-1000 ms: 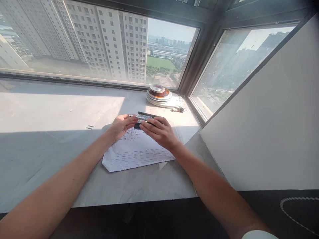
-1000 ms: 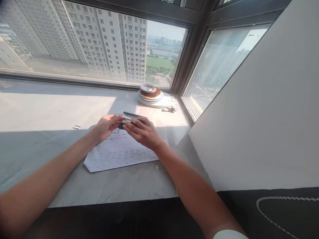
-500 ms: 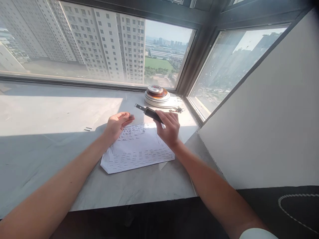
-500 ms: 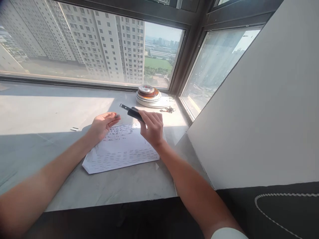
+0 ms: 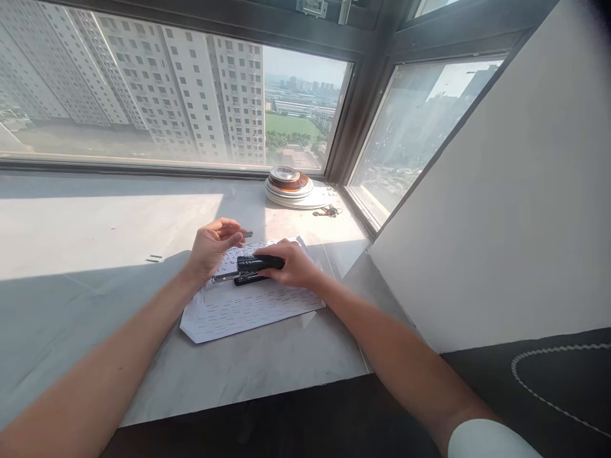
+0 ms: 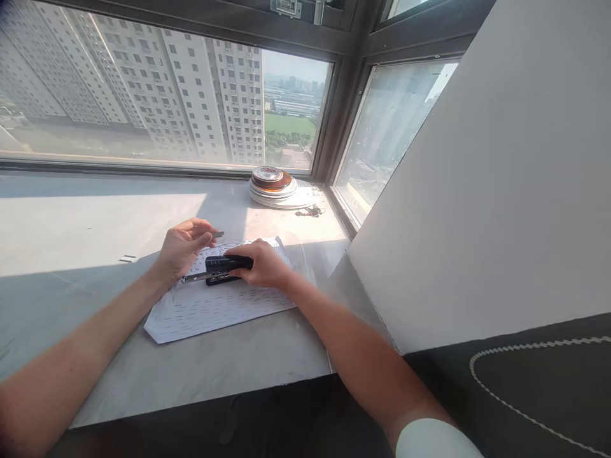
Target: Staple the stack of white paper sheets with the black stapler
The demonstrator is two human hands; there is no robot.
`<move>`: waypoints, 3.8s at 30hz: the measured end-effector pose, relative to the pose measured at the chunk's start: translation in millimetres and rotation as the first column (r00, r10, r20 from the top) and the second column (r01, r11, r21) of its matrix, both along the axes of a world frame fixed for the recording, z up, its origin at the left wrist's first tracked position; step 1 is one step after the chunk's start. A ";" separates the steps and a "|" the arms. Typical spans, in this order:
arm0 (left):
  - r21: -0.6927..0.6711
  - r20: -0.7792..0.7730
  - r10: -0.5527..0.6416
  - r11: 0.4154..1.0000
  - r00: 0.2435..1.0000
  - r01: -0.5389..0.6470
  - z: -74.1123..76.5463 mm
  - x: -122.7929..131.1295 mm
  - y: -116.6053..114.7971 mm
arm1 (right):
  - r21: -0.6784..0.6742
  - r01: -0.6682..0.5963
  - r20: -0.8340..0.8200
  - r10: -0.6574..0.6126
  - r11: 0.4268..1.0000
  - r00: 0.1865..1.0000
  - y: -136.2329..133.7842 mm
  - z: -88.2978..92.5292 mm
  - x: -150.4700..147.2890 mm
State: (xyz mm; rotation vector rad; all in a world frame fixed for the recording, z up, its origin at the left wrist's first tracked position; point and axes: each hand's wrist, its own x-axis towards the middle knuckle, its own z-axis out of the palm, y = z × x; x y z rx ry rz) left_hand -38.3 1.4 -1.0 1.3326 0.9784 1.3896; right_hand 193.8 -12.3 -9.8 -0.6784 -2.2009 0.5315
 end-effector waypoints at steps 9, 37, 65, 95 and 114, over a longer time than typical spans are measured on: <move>0.091 -0.137 -0.068 0.993 0.988 0.081 10.7 9.2 -16.3 | -0.056 0.152 -0.177 -0.160 0.987 0.971 1.9 10.3 -4.3; 0.352 -0.752 0.526 0.830 0.398 -0.433 22.5 -61.2 -4.7 | -0.424 0.809 0.091 -0.869 0.408 0.487 66.4 -9.8 95.4; 0.384 -0.711 0.602 0.765 0.363 -0.517 -8.2 -94.9 -53.6 | -0.001 -0.275 0.059 0.274 0.962 0.960 15.9 -2.0 6.5; 0.451 -0.779 0.283 0.873 0.559 0.187 -9.7 -44.4 -57.2 | -0.029 -0.162 0.048 0.163 0.986 0.985 18.6 -3.9 4.6; 0.291 -0.787 0.152 0.946 0.597 0.143 0.1 -49.8 -60.6 | -0.051 -0.163 0.024 0.164 0.985 0.986 18.4 -4.2 3.8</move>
